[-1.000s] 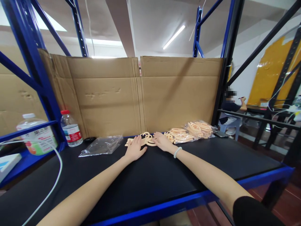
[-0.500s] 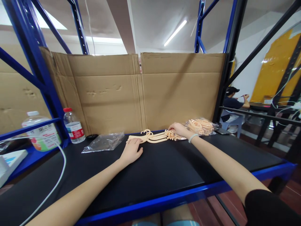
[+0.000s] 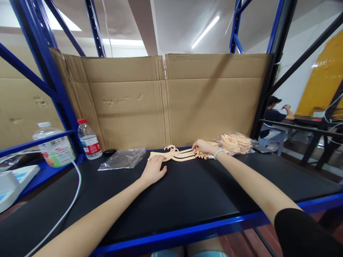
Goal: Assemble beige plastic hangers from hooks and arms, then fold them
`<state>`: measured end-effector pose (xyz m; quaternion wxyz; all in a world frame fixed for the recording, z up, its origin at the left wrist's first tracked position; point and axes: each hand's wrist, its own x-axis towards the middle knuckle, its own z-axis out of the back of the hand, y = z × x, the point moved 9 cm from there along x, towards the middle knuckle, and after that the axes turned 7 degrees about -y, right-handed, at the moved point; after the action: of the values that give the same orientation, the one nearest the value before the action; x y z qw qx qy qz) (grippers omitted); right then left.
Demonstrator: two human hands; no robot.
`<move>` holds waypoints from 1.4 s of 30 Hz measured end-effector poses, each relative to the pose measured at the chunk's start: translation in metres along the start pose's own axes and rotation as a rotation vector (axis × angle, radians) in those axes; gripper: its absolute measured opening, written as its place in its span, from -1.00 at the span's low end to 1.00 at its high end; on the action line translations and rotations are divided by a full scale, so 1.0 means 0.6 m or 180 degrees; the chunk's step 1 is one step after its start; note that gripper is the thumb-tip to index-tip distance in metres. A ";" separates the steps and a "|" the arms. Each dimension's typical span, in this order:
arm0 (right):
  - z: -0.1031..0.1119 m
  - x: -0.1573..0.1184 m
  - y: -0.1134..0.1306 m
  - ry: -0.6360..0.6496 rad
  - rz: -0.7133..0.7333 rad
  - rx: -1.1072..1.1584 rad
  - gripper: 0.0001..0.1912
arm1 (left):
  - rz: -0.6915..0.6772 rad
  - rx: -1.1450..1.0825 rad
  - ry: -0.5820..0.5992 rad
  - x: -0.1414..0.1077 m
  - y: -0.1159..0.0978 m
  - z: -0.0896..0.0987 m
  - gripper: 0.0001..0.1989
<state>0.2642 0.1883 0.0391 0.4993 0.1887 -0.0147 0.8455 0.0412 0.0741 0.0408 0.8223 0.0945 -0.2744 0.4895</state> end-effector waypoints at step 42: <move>0.104 -0.141 0.043 -0.1760 -0.0932 0.4226 -0.72 | -0.0034 -0.0037 0.0223 -0.004 -0.001 -0.026 -0.66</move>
<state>0.2978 0.0914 0.0731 0.3657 0.6579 0.4006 0.5225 0.0466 0.0785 0.0269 0.8346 0.0740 -0.2476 0.4865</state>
